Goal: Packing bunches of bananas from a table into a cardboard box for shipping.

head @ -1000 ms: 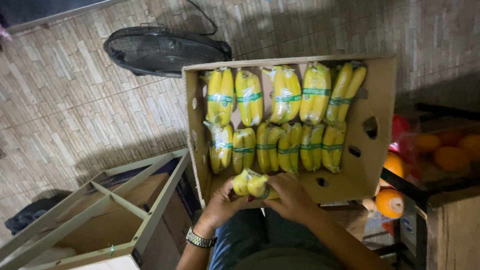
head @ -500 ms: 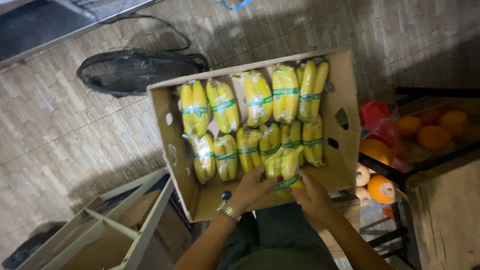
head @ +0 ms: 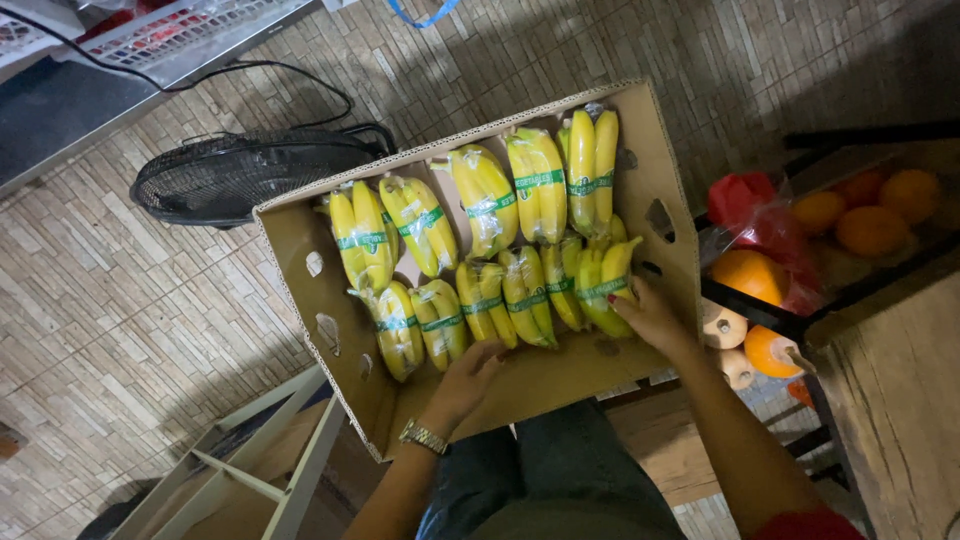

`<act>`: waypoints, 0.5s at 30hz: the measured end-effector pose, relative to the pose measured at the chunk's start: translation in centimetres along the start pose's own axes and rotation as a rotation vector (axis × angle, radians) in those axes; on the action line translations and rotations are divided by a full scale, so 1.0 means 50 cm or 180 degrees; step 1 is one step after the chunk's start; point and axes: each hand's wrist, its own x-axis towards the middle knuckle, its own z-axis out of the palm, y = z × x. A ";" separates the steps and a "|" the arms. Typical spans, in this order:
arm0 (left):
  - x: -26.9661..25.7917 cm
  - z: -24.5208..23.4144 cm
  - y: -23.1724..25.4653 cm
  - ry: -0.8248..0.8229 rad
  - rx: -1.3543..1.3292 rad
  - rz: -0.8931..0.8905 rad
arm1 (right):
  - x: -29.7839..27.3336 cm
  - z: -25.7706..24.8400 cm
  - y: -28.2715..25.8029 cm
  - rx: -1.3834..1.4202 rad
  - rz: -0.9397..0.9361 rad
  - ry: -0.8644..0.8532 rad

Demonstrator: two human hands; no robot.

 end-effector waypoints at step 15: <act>0.017 0.034 -0.110 -0.0208 0.0515 -0.0052 | 0.126 0.013 0.131 -0.0605 -0.0645 0.0407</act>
